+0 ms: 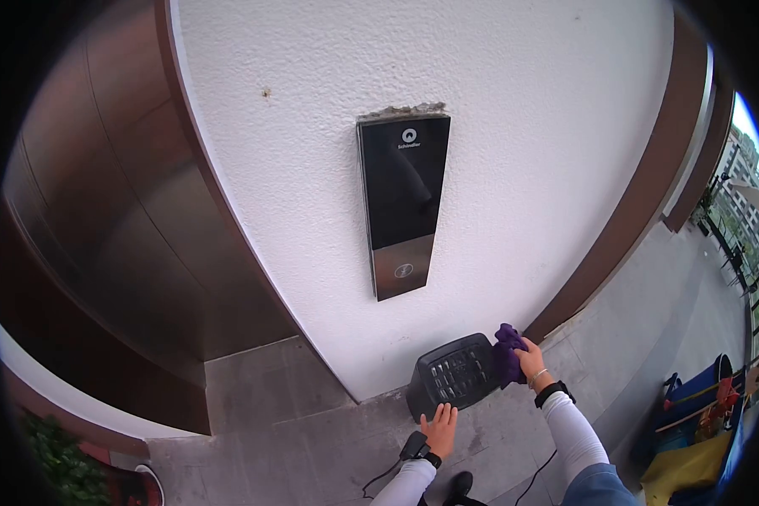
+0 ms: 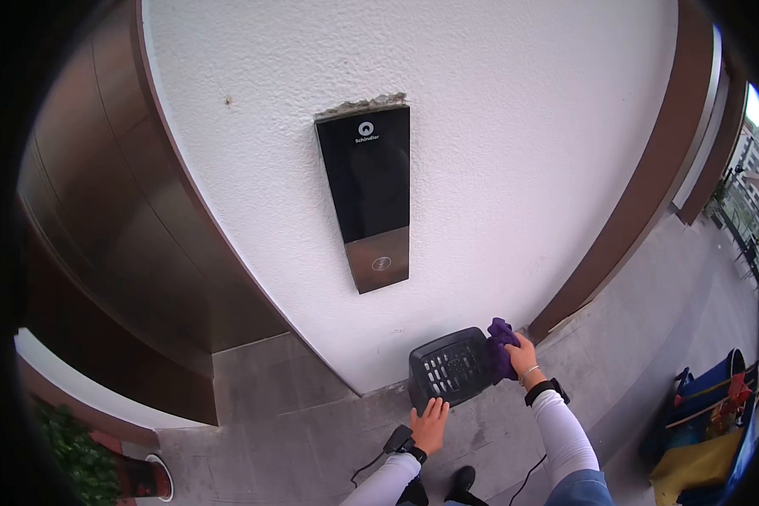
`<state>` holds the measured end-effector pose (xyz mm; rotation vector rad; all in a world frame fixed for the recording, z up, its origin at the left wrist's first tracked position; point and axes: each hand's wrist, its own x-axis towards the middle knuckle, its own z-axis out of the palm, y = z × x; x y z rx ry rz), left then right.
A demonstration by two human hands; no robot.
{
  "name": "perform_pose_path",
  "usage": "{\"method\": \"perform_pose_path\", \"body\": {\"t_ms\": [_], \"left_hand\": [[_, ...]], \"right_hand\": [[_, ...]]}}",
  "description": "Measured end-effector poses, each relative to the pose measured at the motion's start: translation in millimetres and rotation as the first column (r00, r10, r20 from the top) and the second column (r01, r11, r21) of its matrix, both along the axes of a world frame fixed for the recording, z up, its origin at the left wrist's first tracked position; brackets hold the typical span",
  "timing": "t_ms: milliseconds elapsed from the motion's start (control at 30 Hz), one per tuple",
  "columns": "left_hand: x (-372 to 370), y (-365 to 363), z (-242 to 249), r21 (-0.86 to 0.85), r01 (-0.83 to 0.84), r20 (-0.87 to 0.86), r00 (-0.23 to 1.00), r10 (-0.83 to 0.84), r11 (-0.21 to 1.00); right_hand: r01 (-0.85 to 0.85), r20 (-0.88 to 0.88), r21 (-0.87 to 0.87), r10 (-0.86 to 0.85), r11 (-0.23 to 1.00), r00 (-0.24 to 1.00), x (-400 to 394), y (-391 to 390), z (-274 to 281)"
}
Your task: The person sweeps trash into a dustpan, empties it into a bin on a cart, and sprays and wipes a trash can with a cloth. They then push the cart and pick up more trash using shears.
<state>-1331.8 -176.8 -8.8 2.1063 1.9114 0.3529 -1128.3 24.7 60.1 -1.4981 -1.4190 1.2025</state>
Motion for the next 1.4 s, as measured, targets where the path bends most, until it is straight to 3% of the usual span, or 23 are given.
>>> {"method": "perform_pose_path", "body": {"t_ms": [33, 67, 100, 200, 367, 500, 567, 633, 667, 733, 800, 833, 900, 1000, 1067, 1133, 1167, 1233, 1267, 1333, 1367, 1400], "left_hand": [[0.1, 0.7, 1.4, -0.038, 0.009, 0.01, 1.0, -0.009, 0.999], [0.5, 0.7, 2.4, -0.078, 0.019, 0.021, 1.0, -0.018, 0.997], [0.1, 2.0, 1.8, -0.06, 0.02, 0.008, 1.0, -0.02, 0.998], [1.0, 3.9, -3.8, -0.128, 0.05, -0.06, 0.996, -0.058, 0.991], [1.5, 4.1, 6.3, -0.154, 0.063, -0.079, 0.994, -0.075, 0.986], [1.7, 10.7, 12.0, -0.057, 0.017, -0.118, 0.993, -0.024, 0.998], [-6.1, 22.8, 13.2, -0.221, -0.042, 0.221, 0.971, 0.092, 0.974], [-3.3, 28.5, 16.1, 0.089, -0.383, 0.388, 0.863, 0.322, 0.919], [-1.4, 35.8, 8.2, 0.103, -0.528, 0.446, 0.782, 0.436, 0.843], [4.1, 50.7, -15.1, -0.039, -0.649, 0.458, 0.664, 0.591, 0.76], [2.5, 69.3, -58.6, -0.347, -0.601, 0.596, 0.452, 0.664, 0.72], [8.1, 77.3, -58.1, -0.365, -0.603, 0.582, 0.447, 0.68, 0.709], [23.8, 89.6, -46.3, -0.506, -0.725, 0.604, 0.089, 0.792, 0.468], [36.3, 93.2, -27.9, -0.448, -0.801, 0.563, 0.091, 0.822, 0.396], [41.1, 93.7, -17.2, -0.415, -0.834, 0.547, 0.091, 0.832, 0.364], [37.3, 93.3, -11.7, -0.221, -0.883, 0.604, 0.21, 0.769, 0.415], [33.3, 90.4, -5.2, -0.221, -0.889, 0.599, 0.2, 0.776, 0.4], [24.5, 89.9, 28.6, -0.563, -0.64, 0.749, -0.128, 0.651, 0.522], [22.4, 89.3, 34.7, -0.566, -0.643, 0.747, -0.135, 0.651, 0.516], [22.0, 88.8, 41.4, -0.539, -0.521, 0.842, -0.332, 0.425, 0.662], [23.9, 87.9, 44.7, -0.535, -0.522, 0.845, -0.335, 0.418, 0.664], [24.8, 86.7, 48.1, -0.525, -0.514, 0.849, -0.372, 0.375, 0.678]], "right_hand": [[-0.001, -0.01, 0.017, 0.001, 1.0, 1.0, -3.6, -8.5, 10.3], [0.001, -0.363, -0.146, -0.055, 0.989, 0.93, -9.6, -23.4, 28.8], [-0.063, -0.658, -0.292, -0.153, 0.954, 0.737, -16.2, -31.7, 41.4], [-0.179, -0.786, -0.276, -0.114, 0.944, 0.608, -22.2, -39.5, 36.1], [-0.155, -0.752, -0.231, -0.075, 0.961, 0.655, -27.6, -33.8, 21.0], [-0.047, -0.55, -0.2, -0.073, 0.979, 0.832, -8.7, -4.9, -23.7], [-0.018, -0.467, -0.139, -0.05, 0.99, 0.883, 1.6, 3.1, -47.2], [0.035, -0.442, -0.187, -0.116, 0.982, 0.89, 13.8, 10.9, -58.9], [0.018, -0.433, -0.315, -0.16, 0.949, 0.887, 19.4, 16.6, -67.8], [-0.112, -0.543, -0.521, -0.227, 0.846, 0.809, 30.6, 20.5, -76.5], [-0.356, -0.681, -0.611, -0.24, 0.708, 0.692, 36.7, 24.3, -85.3], [-0.358, -0.673, -0.627, -0.251, 0.692, 0.695, 38.8, 26.9, -90.7], [-0.329, -0.58, -0.658, -0.177, 0.677, 0.795, 43.5, 29.3, -97.3], [-0.257, -0.428, -0.616, -0.042, 0.744, 0.903, 33.5, 22.9, -59.5], [-0.279, -0.426, -0.626, -0.02, 0.728, 0.904, 30.3, 21.2, -54.0], [-0.244, -0.359, -0.479, 0.065, 0.844, 0.931, 27.5, 15.9, -55.9], [-0.258, -0.362, -0.484, 0.077, 0.837, 0.929, 28.5, 13.4, -56.7], [-0.275, -0.318, -0.393, 0.151, 0.877, 0.936, 32.5, 13.2, -55.0], [-0.281, -0.315, -0.395, 0.158, 0.875, 0.936, 34.5, 15.4, -52.9], [-0.395, -0.39, -0.493, 0.209, 0.775, 0.897, 38.2, 23.4, -41.7], [-0.396, -0.387, -0.489, 0.214, 0.777, 0.897, 41.3, 26.9, -41.0], [-0.407, -0.503, -0.503, 0.125, 0.762, 0.855, 44.5, 31.5, -41.6]]}}
